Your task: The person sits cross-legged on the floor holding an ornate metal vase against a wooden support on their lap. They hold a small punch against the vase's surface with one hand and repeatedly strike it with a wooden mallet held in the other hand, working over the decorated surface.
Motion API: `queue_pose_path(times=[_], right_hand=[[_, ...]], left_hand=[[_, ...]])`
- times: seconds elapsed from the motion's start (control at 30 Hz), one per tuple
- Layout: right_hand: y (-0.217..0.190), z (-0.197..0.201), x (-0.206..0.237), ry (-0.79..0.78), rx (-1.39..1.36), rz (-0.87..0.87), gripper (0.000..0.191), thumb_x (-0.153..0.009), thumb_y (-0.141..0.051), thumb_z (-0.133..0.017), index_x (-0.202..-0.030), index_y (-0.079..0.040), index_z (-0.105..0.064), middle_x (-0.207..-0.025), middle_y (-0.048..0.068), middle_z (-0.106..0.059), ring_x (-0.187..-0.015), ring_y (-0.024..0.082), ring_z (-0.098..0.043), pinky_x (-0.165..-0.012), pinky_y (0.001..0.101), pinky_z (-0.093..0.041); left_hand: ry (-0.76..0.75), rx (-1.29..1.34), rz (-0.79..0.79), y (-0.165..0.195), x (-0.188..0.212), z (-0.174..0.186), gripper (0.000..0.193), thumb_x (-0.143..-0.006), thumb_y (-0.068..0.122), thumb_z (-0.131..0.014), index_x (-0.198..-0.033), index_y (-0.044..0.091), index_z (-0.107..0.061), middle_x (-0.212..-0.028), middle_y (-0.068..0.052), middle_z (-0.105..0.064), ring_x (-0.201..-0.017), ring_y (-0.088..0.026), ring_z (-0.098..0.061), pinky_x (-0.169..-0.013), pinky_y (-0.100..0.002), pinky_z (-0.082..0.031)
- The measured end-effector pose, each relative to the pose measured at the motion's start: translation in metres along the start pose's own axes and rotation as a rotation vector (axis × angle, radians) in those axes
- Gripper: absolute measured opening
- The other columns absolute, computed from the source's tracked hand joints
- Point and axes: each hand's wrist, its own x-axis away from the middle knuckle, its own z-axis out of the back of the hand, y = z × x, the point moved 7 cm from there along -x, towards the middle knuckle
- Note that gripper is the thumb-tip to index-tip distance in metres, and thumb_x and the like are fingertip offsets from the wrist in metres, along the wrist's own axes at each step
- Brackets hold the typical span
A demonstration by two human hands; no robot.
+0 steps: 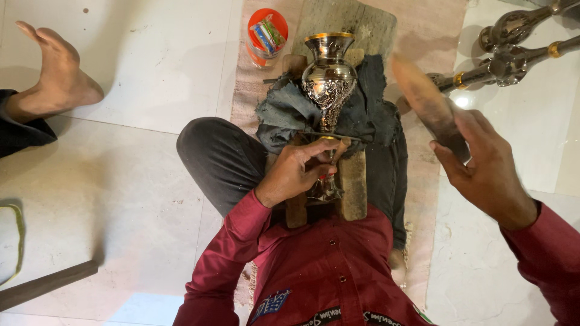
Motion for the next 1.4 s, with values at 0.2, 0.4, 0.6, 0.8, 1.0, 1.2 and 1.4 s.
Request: queue_pose_path(times=[0.2, 0.4, 0.6, 0.8, 1.0, 1.2, 1.4], right_hand=[[0.002, -0.001, 0.003, -0.010, -0.028, 0.028, 0.062, -0.090, 0.003, -0.065, -0.149, -0.014, -0.055, -0.125, 0.016, -0.062, -0.108, 0.026, -0.066, -0.091, 0.0394, -0.059], [0.000, -0.003, 0.002, 0.003, -0.018, 0.066, 0.064, -0.089, 0.005, -0.068, -0.150, -0.010, -0.055, -0.120, 0.018, -0.064, -0.107, 0.029, -0.065, -0.088, 0.0393, -0.058], [-0.018, 0.002, -0.002, 0.048, 0.277, 0.159, 0.052, -0.089, 0.001, -0.074, -0.137, -0.010, -0.058, -0.108, 0.014, -0.066, -0.094, 0.029, -0.066, -0.085, 0.0460, -0.058], [-0.013, 0.003, -0.002, 0.034, 0.238, 0.127, 0.060, -0.086, 0.003, -0.068, -0.141, -0.017, -0.059, -0.113, 0.009, -0.064, -0.101, 0.025, -0.065, -0.096, 0.0463, -0.054], [-0.015, -0.002, 0.004, 0.002, 0.369, 0.252, 0.063, -0.088, 0.006, -0.068, -0.147, -0.016, -0.062, -0.121, 0.013, -0.066, -0.109, 0.032, -0.064, -0.095, 0.0477, -0.054], [-0.009, 0.000, 0.002, 0.013, -0.013, 0.014, 0.060, -0.089, 0.001, -0.065, -0.146, -0.018, -0.055, -0.123, 0.011, -0.061, -0.106, 0.026, -0.064, -0.090, 0.0420, -0.057], [-0.013, 0.002, 0.003, 0.028, 0.040, 0.055, 0.059, -0.093, -0.002, -0.067, -0.148, -0.019, -0.053, -0.122, 0.012, -0.062, -0.104, 0.024, -0.064, -0.089, 0.0417, -0.055]], left_hand=[[0.023, 0.065, -0.021, -0.004, 0.003, 0.000, 0.050, -0.089, 0.000, -0.078, -0.136, 0.006, -0.063, -0.092, -0.009, -0.080, -0.078, -0.009, -0.073, -0.073, -0.026, -0.059], [0.006, 0.001, -0.102, -0.004, 0.003, 0.002, 0.051, -0.090, 0.001, -0.079, -0.137, 0.008, -0.063, -0.089, -0.008, -0.079, -0.075, -0.012, -0.073, -0.072, -0.027, -0.058], [0.035, -0.034, -0.099, -0.007, 0.003, 0.003, 0.051, -0.088, 0.003, -0.081, -0.135, 0.010, -0.065, -0.091, -0.008, -0.080, -0.077, -0.011, -0.076, -0.072, -0.027, -0.059], [0.043, -0.013, -0.023, -0.014, 0.004, 0.002, 0.049, -0.087, 0.005, -0.083, -0.132, 0.008, -0.065, -0.088, -0.006, -0.079, -0.075, -0.010, -0.074, -0.070, -0.026, -0.059], [0.056, -0.016, -0.042, -0.012, 0.005, 0.005, 0.047, -0.088, 0.005, -0.082, -0.132, 0.008, -0.065, -0.089, -0.005, -0.080, -0.078, -0.007, -0.073, -0.072, -0.025, -0.060], [0.036, 0.028, -0.070, -0.009, 0.008, 0.005, 0.046, -0.092, 0.003, -0.077, -0.136, 0.009, -0.064, -0.090, -0.004, -0.080, -0.080, -0.006, -0.073, -0.074, -0.025, -0.060], [0.043, 0.088, -0.020, -0.014, 0.008, 0.004, 0.048, -0.090, 0.003, -0.078, -0.136, 0.009, -0.064, -0.089, -0.003, -0.079, -0.079, -0.005, -0.071, -0.073, -0.023, -0.060]])
